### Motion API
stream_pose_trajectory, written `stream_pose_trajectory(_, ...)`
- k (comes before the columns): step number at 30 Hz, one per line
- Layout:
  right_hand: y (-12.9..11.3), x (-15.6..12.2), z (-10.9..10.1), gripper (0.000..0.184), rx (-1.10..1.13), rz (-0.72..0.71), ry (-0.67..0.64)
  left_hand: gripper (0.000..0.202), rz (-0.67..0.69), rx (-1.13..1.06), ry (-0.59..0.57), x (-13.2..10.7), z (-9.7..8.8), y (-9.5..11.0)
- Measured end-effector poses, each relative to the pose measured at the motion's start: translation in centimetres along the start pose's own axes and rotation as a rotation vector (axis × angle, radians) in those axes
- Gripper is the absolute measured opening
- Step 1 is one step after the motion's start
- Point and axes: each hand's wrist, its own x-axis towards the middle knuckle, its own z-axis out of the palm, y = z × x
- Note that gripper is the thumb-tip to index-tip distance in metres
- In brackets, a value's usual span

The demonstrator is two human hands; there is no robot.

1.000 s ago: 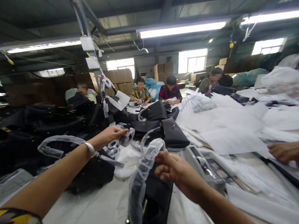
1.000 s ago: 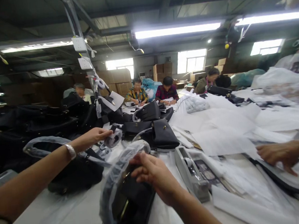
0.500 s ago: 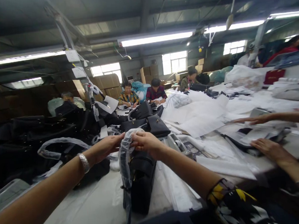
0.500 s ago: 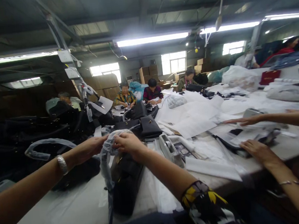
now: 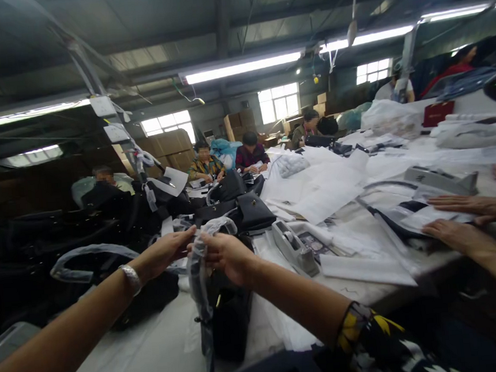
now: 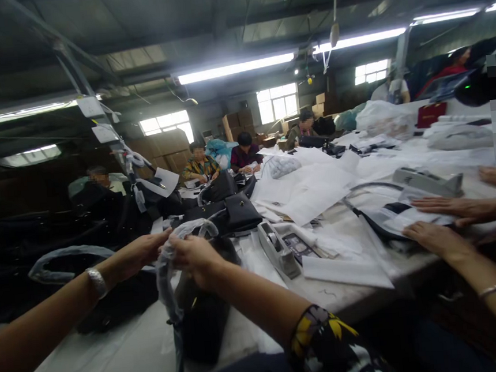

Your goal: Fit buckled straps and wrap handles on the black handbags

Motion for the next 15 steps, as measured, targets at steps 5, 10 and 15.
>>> stream_pose_trajectory(5,-4.9,3.4,0.8,0.03,-0.16,0.164,0.031,0.062,0.053,-0.047,0.141,-0.5,-1.0,-0.1)
stream_pose_trajectory(10,-10.6,5.8,3.1,0.036,-0.955,0.052,-0.23,0.061,0.109,-0.11,0.3,-2.2,-4.2,-0.3)
stream_pose_trajectory(15,-16.0,6.6,5.3,0.04,-1.743,-0.194,-0.493,0.054,0.193,-0.16,0.465,-5.1,-8.5,-0.4)
